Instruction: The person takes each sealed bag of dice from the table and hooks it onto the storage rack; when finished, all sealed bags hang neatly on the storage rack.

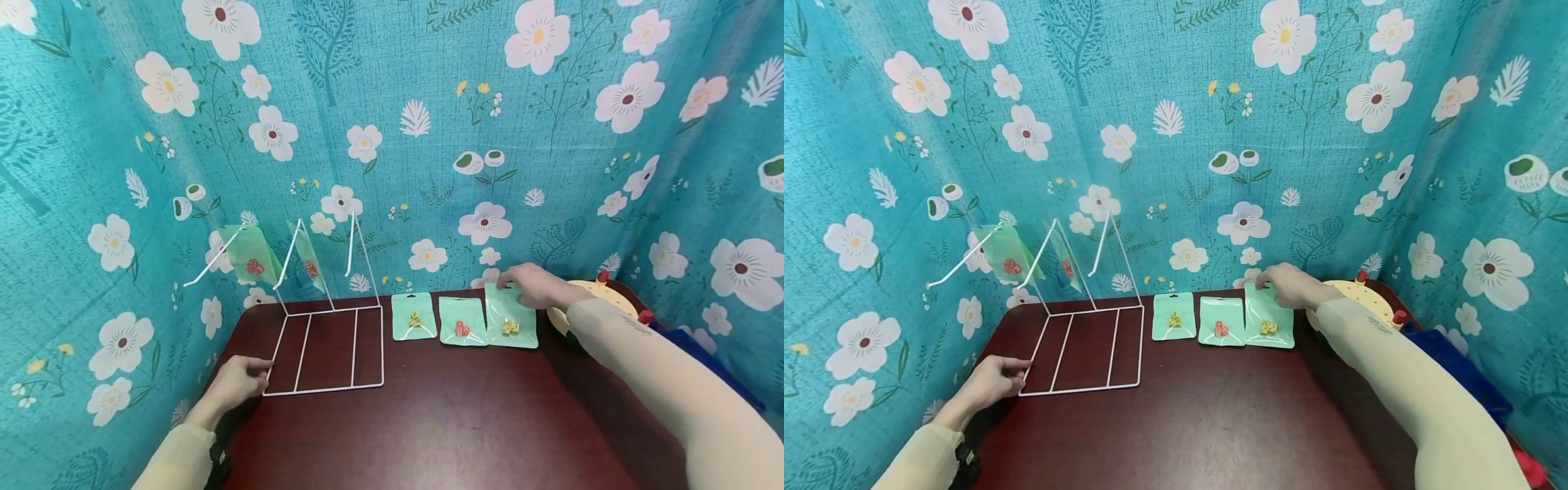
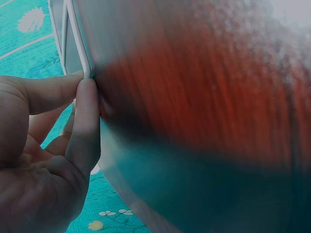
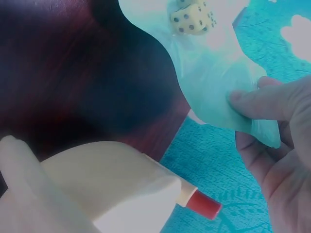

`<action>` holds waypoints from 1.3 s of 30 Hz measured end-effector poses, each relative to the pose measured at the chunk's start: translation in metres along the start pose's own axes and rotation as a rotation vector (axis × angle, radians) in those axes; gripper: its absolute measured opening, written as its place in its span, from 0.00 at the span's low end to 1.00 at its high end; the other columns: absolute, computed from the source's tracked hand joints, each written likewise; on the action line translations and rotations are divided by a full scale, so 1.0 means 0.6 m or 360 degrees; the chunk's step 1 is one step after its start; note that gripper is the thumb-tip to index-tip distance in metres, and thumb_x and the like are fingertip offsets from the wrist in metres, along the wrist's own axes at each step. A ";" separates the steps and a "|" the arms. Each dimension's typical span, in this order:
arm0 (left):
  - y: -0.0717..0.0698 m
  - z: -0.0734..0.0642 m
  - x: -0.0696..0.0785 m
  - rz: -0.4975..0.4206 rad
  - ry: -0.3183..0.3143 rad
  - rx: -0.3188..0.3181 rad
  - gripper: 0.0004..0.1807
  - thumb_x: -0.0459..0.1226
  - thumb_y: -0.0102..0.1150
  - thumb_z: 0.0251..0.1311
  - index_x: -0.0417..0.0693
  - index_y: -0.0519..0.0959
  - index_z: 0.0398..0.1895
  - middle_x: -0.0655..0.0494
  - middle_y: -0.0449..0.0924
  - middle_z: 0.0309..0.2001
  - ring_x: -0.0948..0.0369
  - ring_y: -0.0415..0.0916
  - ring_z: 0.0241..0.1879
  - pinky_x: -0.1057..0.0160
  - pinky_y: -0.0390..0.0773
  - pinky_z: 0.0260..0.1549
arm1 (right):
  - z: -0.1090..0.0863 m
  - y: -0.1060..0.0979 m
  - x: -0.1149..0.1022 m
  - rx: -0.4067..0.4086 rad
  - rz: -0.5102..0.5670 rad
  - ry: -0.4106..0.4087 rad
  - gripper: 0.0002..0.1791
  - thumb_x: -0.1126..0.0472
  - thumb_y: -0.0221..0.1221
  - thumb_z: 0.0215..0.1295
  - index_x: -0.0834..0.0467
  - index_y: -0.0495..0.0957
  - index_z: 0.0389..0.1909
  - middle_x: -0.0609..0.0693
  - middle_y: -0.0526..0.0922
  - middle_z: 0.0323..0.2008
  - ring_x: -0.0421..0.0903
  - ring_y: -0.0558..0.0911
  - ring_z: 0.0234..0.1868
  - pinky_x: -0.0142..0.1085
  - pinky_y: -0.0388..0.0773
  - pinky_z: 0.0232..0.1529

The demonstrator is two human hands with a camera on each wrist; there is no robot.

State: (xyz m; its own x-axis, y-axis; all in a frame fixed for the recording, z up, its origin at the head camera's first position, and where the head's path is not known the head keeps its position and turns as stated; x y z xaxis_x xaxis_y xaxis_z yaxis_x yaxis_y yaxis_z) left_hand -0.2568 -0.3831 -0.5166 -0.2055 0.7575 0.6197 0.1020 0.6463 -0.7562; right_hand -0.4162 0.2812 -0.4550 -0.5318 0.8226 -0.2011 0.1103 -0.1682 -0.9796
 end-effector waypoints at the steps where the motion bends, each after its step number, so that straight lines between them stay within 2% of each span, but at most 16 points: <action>1: 0.000 0.000 0.000 0.0002 -0.0002 -0.0001 0.26 0.29 0.70 0.68 0.36 0.85 0.69 0.49 0.86 0.39 0.55 0.81 0.39 0.58 0.83 0.40 | -0.003 -0.002 -0.003 0.0011 0.0014 0.0000 0.29 0.80 0.63 0.60 0.57 0.90 0.60 0.60 0.90 0.61 0.64 0.86 0.65 0.65 0.83 0.66; 5: 0.001 -0.001 -0.001 -0.0001 -0.0008 0.0004 0.26 0.29 0.70 0.68 0.36 0.85 0.69 0.49 0.86 0.39 0.54 0.81 0.39 0.58 0.83 0.40 | -0.017 -0.011 -0.014 0.0050 0.0078 -0.0020 0.31 0.79 0.63 0.63 0.56 0.89 0.65 0.61 0.89 0.65 0.66 0.85 0.68 0.66 0.82 0.67; 12: -0.001 -0.001 0.005 -0.0011 -0.0011 0.0001 0.25 0.29 0.70 0.69 0.36 0.85 0.69 0.48 0.85 0.39 0.54 0.82 0.40 0.59 0.81 0.40 | -0.043 -0.038 -0.032 0.0160 0.0155 -0.0099 0.28 0.75 0.69 0.66 0.60 0.87 0.67 0.63 0.89 0.66 0.69 0.85 0.69 0.67 0.83 0.65; 19: -0.004 -0.004 0.008 -0.0015 -0.0008 -0.0004 0.25 0.29 0.69 0.69 0.36 0.85 0.69 0.48 0.85 0.38 0.54 0.81 0.40 0.59 0.80 0.39 | -0.067 -0.064 -0.064 0.0233 0.0200 -0.0196 0.28 0.73 0.71 0.68 0.58 0.86 0.69 0.60 0.89 0.67 0.66 0.86 0.69 0.64 0.85 0.65; 30: -0.001 0.001 0.004 0.0007 -0.0021 0.0004 0.25 0.29 0.70 0.67 0.37 0.86 0.68 0.50 0.85 0.37 0.54 0.80 0.40 0.57 0.80 0.40 | -0.105 -0.108 -0.133 0.0407 0.0154 -0.0427 0.29 0.73 0.75 0.64 0.57 0.88 0.66 0.54 0.92 0.63 0.59 0.90 0.65 0.59 0.89 0.60; 35: -0.002 0.003 0.006 0.0019 -0.0037 0.0007 0.26 0.29 0.70 0.67 0.37 0.86 0.69 0.49 0.85 0.38 0.54 0.80 0.41 0.58 0.80 0.40 | -0.124 -0.135 -0.173 0.0489 0.0154 -0.0561 0.31 0.74 0.77 0.61 0.56 0.89 0.66 0.53 0.92 0.63 0.56 0.91 0.63 0.48 0.91 0.52; 38: -0.003 0.003 0.005 0.0027 -0.0028 0.0009 0.26 0.29 0.70 0.67 0.36 0.85 0.69 0.49 0.85 0.38 0.54 0.80 0.42 0.58 0.80 0.40 | -0.130 -0.149 -0.199 0.0501 0.0195 -0.0669 0.31 0.75 0.77 0.59 0.57 0.89 0.65 0.54 0.92 0.63 0.56 0.92 0.61 0.36 0.87 0.40; 39: -0.003 0.003 0.005 0.0030 -0.0023 0.0011 0.26 0.29 0.70 0.66 0.36 0.85 0.69 0.49 0.85 0.39 0.53 0.80 0.42 0.58 0.80 0.40 | -0.131 -0.153 -0.208 0.0503 0.0194 -0.0707 0.31 0.75 0.77 0.59 0.57 0.89 0.65 0.53 0.92 0.62 0.56 0.92 0.60 0.34 0.86 0.39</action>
Point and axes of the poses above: each hand's wrist, its own z-axis towards the middle knuckle, its own y-axis out of the palm, x = y × z, the point moved 1 cm from there along z, towards the middle knuckle
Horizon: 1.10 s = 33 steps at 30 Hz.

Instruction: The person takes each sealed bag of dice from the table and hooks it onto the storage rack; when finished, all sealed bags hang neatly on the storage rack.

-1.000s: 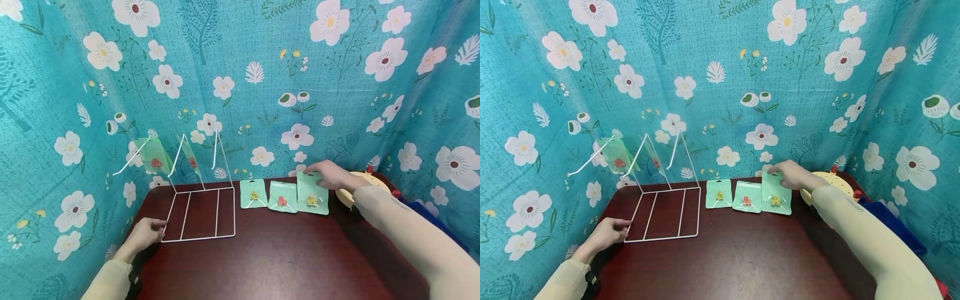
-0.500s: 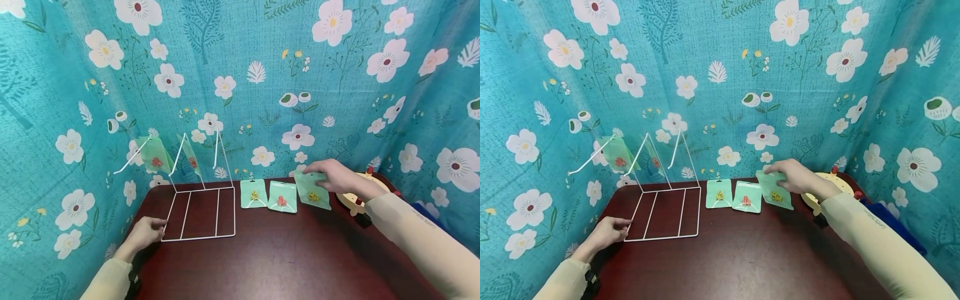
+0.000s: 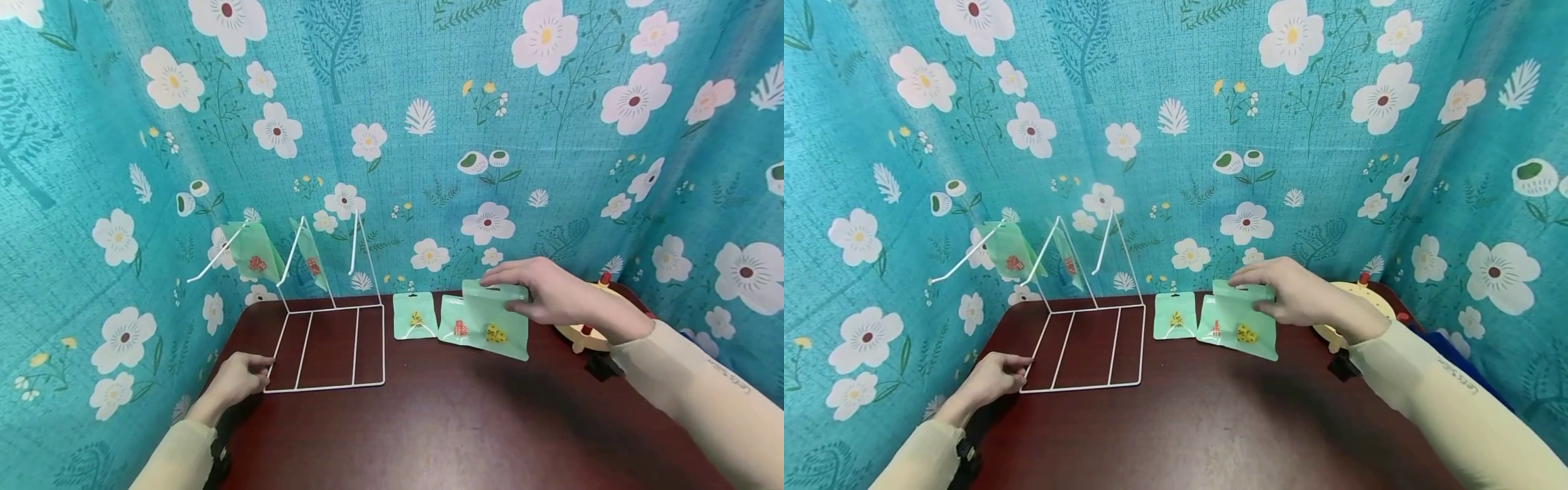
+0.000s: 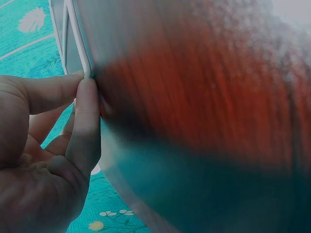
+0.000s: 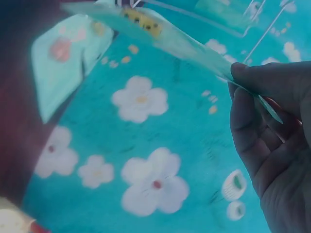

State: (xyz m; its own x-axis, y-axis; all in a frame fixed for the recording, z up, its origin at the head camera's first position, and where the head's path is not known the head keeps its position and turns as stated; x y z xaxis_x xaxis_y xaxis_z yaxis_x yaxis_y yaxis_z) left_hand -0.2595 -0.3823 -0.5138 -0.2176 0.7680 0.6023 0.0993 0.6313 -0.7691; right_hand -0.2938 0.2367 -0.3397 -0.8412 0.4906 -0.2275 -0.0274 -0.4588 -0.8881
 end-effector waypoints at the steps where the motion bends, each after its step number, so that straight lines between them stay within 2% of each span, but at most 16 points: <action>1: 0.000 0.000 -0.001 0.0001 0.0004 0.0001 0.26 0.29 0.70 0.66 0.36 0.86 0.68 0.49 0.86 0.39 0.53 0.80 0.42 0.58 0.80 0.40 | 0.004 -0.002 -0.010 -0.0004 0.0016 -0.0032 0.31 0.75 0.77 0.59 0.57 0.89 0.64 0.53 0.92 0.62 0.56 0.91 0.60 0.31 0.84 0.36; 3: 0.000 -0.001 -0.002 0.0005 0.0012 0.0000 0.26 0.29 0.70 0.66 0.36 0.85 0.69 0.49 0.86 0.39 0.53 0.81 0.41 0.57 0.80 0.40 | 0.014 -0.005 -0.030 -0.0020 0.0071 -0.0079 0.30 0.77 0.76 0.59 0.58 0.89 0.64 0.53 0.92 0.62 0.55 0.91 0.59 0.28 0.79 0.30; 6: -0.001 -0.002 -0.003 -0.0001 0.0013 0.0003 0.26 0.29 0.70 0.67 0.36 0.85 0.69 0.49 0.86 0.39 0.53 0.81 0.41 0.58 0.80 0.40 | 0.029 -0.003 -0.057 -0.0040 0.0095 -0.0143 0.30 0.77 0.75 0.59 0.58 0.89 0.64 0.52 0.92 0.62 0.52 0.91 0.59 0.29 0.82 0.35; 7: -0.001 -0.002 -0.003 -0.0002 0.0014 0.0003 0.26 0.29 0.70 0.67 0.36 0.85 0.69 0.49 0.86 0.39 0.53 0.81 0.41 0.58 0.80 0.40 | 0.034 -0.002 -0.066 -0.0054 0.0129 -0.0157 0.31 0.77 0.74 0.60 0.58 0.89 0.65 0.52 0.91 0.63 0.52 0.91 0.59 0.28 0.81 0.32; 12: -0.002 -0.002 -0.003 -0.0007 0.0005 -0.0003 0.26 0.29 0.69 0.67 0.36 0.85 0.70 0.48 0.86 0.39 0.53 0.81 0.41 0.58 0.81 0.40 | 0.067 0.008 -0.101 -0.0114 0.0218 -0.0254 0.30 0.76 0.72 0.63 0.57 0.87 0.67 0.51 0.90 0.65 0.51 0.90 0.62 0.28 0.78 0.32; 15: -0.003 -0.002 -0.003 -0.0008 0.0005 -0.0006 0.26 0.29 0.69 0.68 0.36 0.85 0.70 0.48 0.86 0.39 0.53 0.81 0.40 0.58 0.81 0.39 | 0.090 0.013 -0.120 -0.0138 0.0233 -0.0328 0.30 0.74 0.72 0.65 0.56 0.86 0.68 0.50 0.90 0.66 0.49 0.90 0.63 0.33 0.86 0.42; 18: -0.003 -0.003 -0.001 -0.0007 0.0004 -0.0006 0.26 0.29 0.69 0.68 0.36 0.85 0.70 0.48 0.85 0.38 0.53 0.80 0.41 0.58 0.80 0.39 | 0.116 0.019 -0.138 -0.0144 0.0253 -0.0437 0.29 0.72 0.73 0.67 0.58 0.86 0.69 0.52 0.90 0.66 0.50 0.90 0.64 0.39 0.88 0.52; 21: -0.003 -0.003 0.001 -0.0006 0.0003 -0.0004 0.26 0.29 0.69 0.68 0.37 0.85 0.70 0.48 0.86 0.39 0.53 0.81 0.41 0.58 0.80 0.39 | 0.144 0.025 -0.155 -0.0148 0.0288 -0.0547 0.28 0.72 0.72 0.68 0.60 0.85 0.69 0.54 0.89 0.66 0.50 0.90 0.63 0.39 0.87 0.49; 23: -0.004 -0.003 0.003 -0.0007 0.0006 -0.0004 0.26 0.29 0.69 0.68 0.37 0.84 0.70 0.48 0.86 0.40 0.53 0.81 0.41 0.58 0.80 0.39 | 0.163 0.028 -0.168 -0.0151 0.0293 -0.0599 0.28 0.71 0.72 0.68 0.61 0.85 0.69 0.54 0.89 0.66 0.50 0.89 0.64 0.39 0.87 0.51; 26: -0.004 -0.004 0.005 -0.0010 0.0015 -0.0001 0.26 0.29 0.70 0.69 0.37 0.85 0.70 0.47 0.87 0.41 0.53 0.81 0.41 0.58 0.80 0.39 | 0.191 0.032 -0.188 -0.0180 0.0279 -0.0636 0.27 0.70 0.71 0.70 0.61 0.84 0.70 0.54 0.88 0.68 0.50 0.89 0.65 0.40 0.87 0.53; 33: -0.001 -0.004 0.005 -0.0012 0.0033 0.0009 0.25 0.29 0.70 0.69 0.37 0.85 0.69 0.47 0.87 0.40 0.54 0.81 0.40 0.59 0.80 0.38 | 0.260 0.040 -0.233 -0.0278 0.0208 -0.0660 0.26 0.67 0.70 0.72 0.60 0.84 0.71 0.53 0.87 0.68 0.49 0.87 0.69 0.45 0.86 0.67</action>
Point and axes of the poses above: each hand's wrist, its own z-axis towards the middle knuckle, its own y-axis out of the palm, x = y × z, the point moved 1 cm from there along z, towards the middle knuckle
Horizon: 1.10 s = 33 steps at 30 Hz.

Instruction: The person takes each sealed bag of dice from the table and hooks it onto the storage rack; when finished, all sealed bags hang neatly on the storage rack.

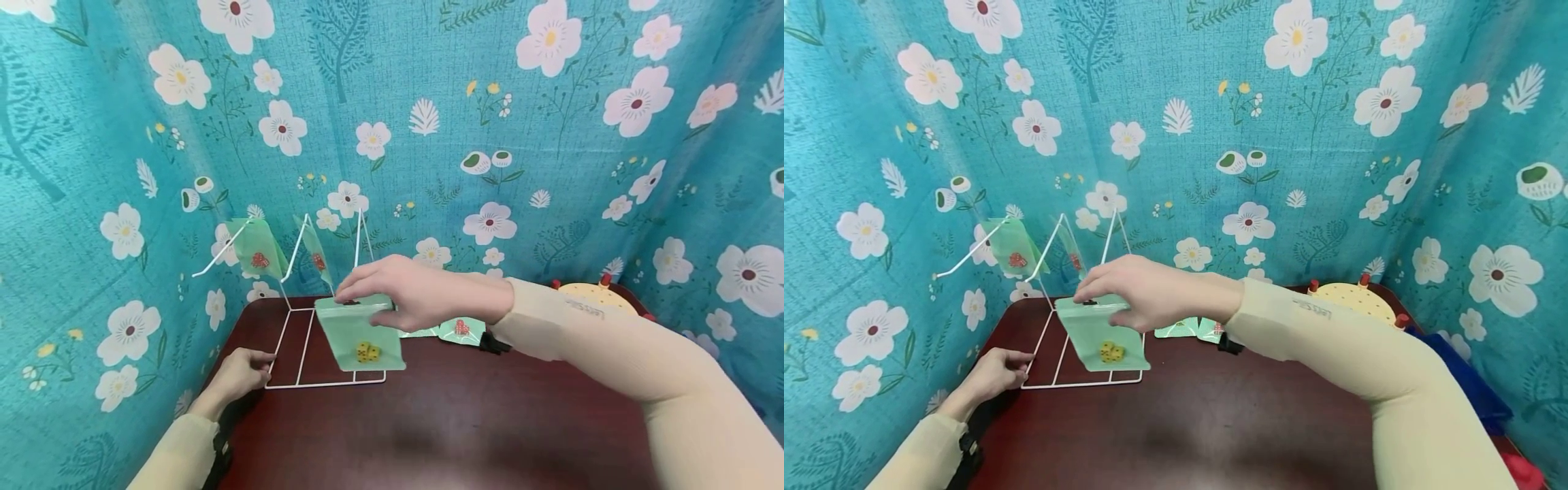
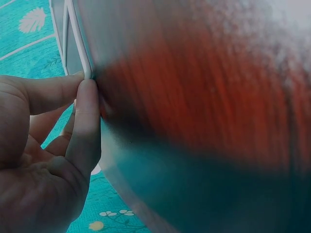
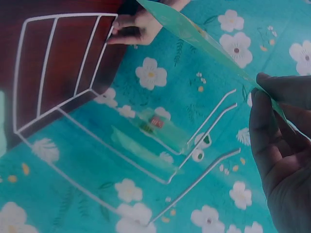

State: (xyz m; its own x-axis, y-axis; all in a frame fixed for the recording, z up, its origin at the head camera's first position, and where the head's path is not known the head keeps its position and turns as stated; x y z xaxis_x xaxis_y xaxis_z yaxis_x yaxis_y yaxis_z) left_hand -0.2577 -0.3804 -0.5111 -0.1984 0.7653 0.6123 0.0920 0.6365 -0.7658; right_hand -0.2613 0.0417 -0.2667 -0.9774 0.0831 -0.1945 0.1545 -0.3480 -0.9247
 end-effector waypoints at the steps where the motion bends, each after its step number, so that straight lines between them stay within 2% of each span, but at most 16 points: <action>1: 0.000 0.000 0.000 -0.0001 0.0004 -0.0002 0.25 0.29 0.71 0.68 0.36 0.85 0.69 0.47 0.87 0.40 0.54 0.80 0.39 0.59 0.80 0.38 | 0.011 0.000 -0.001 -0.0008 -0.0006 -0.0002 0.26 0.67 0.71 0.72 0.60 0.84 0.71 0.53 0.88 0.68 0.49 0.87 0.69 0.45 0.85 0.68; 10: 0.000 0.003 -0.009 -0.0036 -0.0011 -0.0014 0.26 0.29 0.70 0.67 0.36 0.85 0.69 0.48 0.87 0.39 0.54 0.81 0.38 0.58 0.81 0.38 | 0.102 0.020 -0.004 -0.0101 -0.0033 0.0106 0.27 0.65 0.70 0.74 0.57 0.83 0.73 0.51 0.86 0.72 0.48 0.83 0.76 0.42 0.80 0.76; 17: 0.003 0.005 -0.011 -0.0048 -0.0026 -0.0021 0.26 0.29 0.70 0.66 0.35 0.85 0.69 0.49 0.85 0.38 0.55 0.80 0.36 0.58 0.79 0.36 | 0.152 0.037 0.004 -0.0161 -0.0013 0.0156 0.30 0.66 0.69 0.75 0.56 0.81 0.76 0.51 0.84 0.74 0.48 0.81 0.77 0.42 0.79 0.76; 25: 0.003 0.009 -0.012 -0.0028 -0.0041 -0.0038 0.28 0.29 0.69 0.66 0.36 0.84 0.70 0.50 0.84 0.37 0.54 0.79 0.39 0.58 0.78 0.38 | 0.185 0.045 0.019 -0.0195 -0.0028 0.0277 0.31 0.65 0.69 0.76 0.55 0.79 0.78 0.51 0.82 0.76 0.48 0.79 0.79 0.43 0.79 0.77; 33: 0.002 0.007 -0.007 -0.0028 -0.0041 -0.0027 0.28 0.29 0.70 0.66 0.36 0.84 0.70 0.49 0.85 0.38 0.54 0.80 0.40 0.58 0.78 0.38 | 0.196 0.043 0.024 -0.0215 -0.0078 0.0308 0.30 0.64 0.69 0.76 0.54 0.80 0.78 0.50 0.83 0.75 0.48 0.80 0.78 0.43 0.78 0.78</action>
Point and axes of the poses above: each hand's wrist, its own z-axis towards the middle knuckle, its own y-axis out of the palm, x = y × z, the point moved 1 cm from there along z, towards the middle knuckle
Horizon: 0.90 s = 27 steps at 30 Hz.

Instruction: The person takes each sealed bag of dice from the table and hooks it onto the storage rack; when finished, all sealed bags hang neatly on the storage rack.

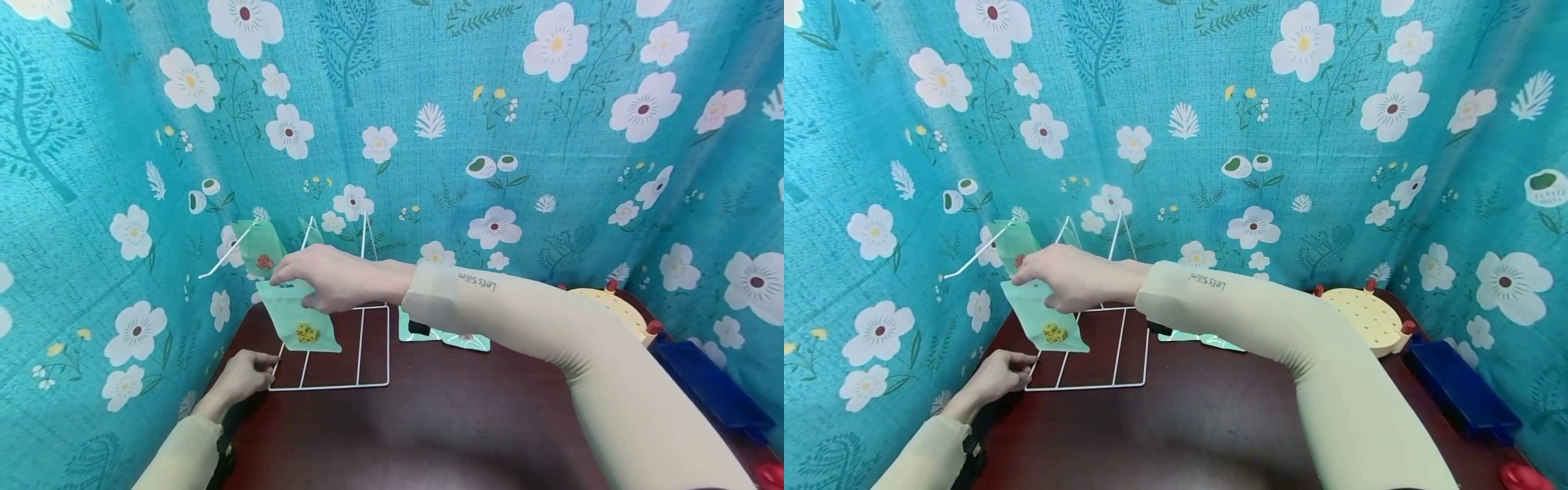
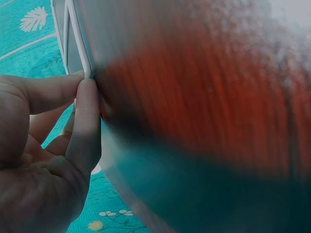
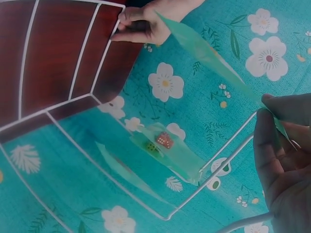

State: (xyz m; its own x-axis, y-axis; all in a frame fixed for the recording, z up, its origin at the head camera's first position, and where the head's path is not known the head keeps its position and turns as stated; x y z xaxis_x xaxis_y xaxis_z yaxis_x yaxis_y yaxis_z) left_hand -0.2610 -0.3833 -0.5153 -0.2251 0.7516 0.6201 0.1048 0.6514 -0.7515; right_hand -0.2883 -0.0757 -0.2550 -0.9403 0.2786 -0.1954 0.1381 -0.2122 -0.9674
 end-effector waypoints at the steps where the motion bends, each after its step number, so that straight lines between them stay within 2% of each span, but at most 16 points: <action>1: 0.000 -0.001 0.000 -0.0004 0.0003 0.0000 0.28 0.29 0.69 0.66 0.36 0.84 0.70 0.49 0.85 0.38 0.54 0.80 0.40 0.58 0.78 0.39 | 0.000 0.000 0.000 -0.0004 -0.0007 0.0006 0.30 0.64 0.69 0.77 0.54 0.80 0.78 0.50 0.83 0.75 0.48 0.80 0.78 0.43 0.78 0.78; 11: -0.002 -0.004 0.001 0.0008 0.0030 0.0027 0.26 0.29 0.70 0.66 0.37 0.86 0.69 0.49 0.86 0.38 0.54 0.80 0.41 0.58 0.79 0.39 | 0.007 -0.006 0.011 -0.0046 -0.0041 0.0040 0.29 0.66 0.67 0.77 0.57 0.80 0.77 0.53 0.83 0.74 0.50 0.81 0.78 0.44 0.78 0.78; 17: -0.001 -0.006 0.002 0.0003 0.0043 0.0040 0.26 0.29 0.70 0.65 0.36 0.86 0.68 0.49 0.86 0.38 0.54 0.79 0.40 0.58 0.79 0.38 | 0.019 -0.010 0.020 -0.0125 -0.0083 0.0046 0.29 0.68 0.62 0.79 0.56 0.79 0.78 0.52 0.82 0.76 0.50 0.80 0.79 0.44 0.79 0.77; 27: 0.000 -0.006 0.003 -0.0008 0.0041 0.0041 0.25 0.28 0.70 0.66 0.36 0.86 0.67 0.49 0.84 0.36 0.54 0.79 0.38 0.58 0.78 0.36 | 0.037 -0.027 0.045 -0.0241 -0.0098 0.0064 0.30 0.70 0.62 0.78 0.53 0.80 0.78 0.49 0.82 0.77 0.47 0.78 0.81 0.41 0.77 0.79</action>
State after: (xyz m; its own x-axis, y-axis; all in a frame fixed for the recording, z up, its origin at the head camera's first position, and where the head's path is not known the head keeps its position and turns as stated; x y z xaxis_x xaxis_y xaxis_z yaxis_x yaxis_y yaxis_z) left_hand -0.2578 -0.3814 -0.5132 -0.2006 0.7511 0.6290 0.0784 0.6523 -0.7539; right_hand -0.3230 -0.0854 -0.2411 -0.9357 0.3247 -0.1381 0.1286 -0.0508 -0.9904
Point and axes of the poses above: each hand's wrist, its own z-axis towards the middle knuckle, its own y-axis out of the palm, x = y × z, the point moved 1 cm from there along z, towards the middle knuckle
